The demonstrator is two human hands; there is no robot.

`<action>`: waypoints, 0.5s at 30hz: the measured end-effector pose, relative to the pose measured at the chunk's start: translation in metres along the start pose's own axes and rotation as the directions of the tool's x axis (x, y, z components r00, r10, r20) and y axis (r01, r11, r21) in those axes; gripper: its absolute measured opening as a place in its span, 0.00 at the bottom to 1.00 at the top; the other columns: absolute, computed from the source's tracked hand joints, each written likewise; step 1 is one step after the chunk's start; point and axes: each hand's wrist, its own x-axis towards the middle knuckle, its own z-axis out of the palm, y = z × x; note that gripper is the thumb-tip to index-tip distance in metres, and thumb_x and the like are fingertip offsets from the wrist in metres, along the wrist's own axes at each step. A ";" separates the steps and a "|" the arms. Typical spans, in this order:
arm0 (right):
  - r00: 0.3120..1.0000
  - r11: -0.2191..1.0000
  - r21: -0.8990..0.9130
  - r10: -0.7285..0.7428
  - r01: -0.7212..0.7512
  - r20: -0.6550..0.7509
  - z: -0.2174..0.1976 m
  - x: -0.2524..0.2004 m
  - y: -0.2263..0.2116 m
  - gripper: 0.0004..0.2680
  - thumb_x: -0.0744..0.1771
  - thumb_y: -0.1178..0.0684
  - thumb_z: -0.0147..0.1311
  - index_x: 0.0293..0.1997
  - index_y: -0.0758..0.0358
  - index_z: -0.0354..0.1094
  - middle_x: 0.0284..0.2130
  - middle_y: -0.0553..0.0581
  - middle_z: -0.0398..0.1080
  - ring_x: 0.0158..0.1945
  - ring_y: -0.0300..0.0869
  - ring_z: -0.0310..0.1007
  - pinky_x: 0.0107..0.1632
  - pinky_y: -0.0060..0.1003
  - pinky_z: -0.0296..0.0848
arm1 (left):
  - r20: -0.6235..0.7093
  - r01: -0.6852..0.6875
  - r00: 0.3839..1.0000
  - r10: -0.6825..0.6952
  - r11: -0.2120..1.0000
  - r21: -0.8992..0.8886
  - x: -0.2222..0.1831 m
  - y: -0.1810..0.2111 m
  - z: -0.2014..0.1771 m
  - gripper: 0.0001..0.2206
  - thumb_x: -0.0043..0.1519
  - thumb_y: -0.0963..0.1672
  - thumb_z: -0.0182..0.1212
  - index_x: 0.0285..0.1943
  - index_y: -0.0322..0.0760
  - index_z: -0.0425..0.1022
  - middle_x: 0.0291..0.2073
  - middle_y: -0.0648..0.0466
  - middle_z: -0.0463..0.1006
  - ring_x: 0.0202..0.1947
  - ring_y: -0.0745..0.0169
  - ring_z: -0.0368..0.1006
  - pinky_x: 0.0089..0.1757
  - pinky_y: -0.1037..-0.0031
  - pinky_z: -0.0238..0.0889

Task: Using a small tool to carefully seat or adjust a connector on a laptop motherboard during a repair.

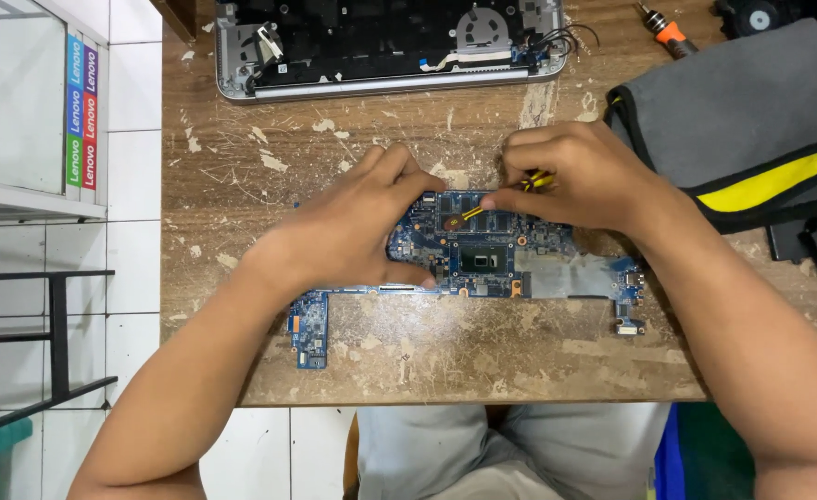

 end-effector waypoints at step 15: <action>0.987 0.987 0.049 0.155 -0.154 -0.033 0.001 0.004 -0.009 0.12 0.65 0.53 0.67 0.24 0.61 0.65 0.21 0.53 0.69 0.25 0.48 0.70 0.31 0.38 0.67 | -0.467 0.195 0.865 -0.183 0.981 -0.022 0.068 -0.060 -0.050 0.28 0.69 0.57 0.29 0.53 0.31 0.66 0.46 0.35 0.75 0.44 0.35 0.70 0.39 0.55 0.59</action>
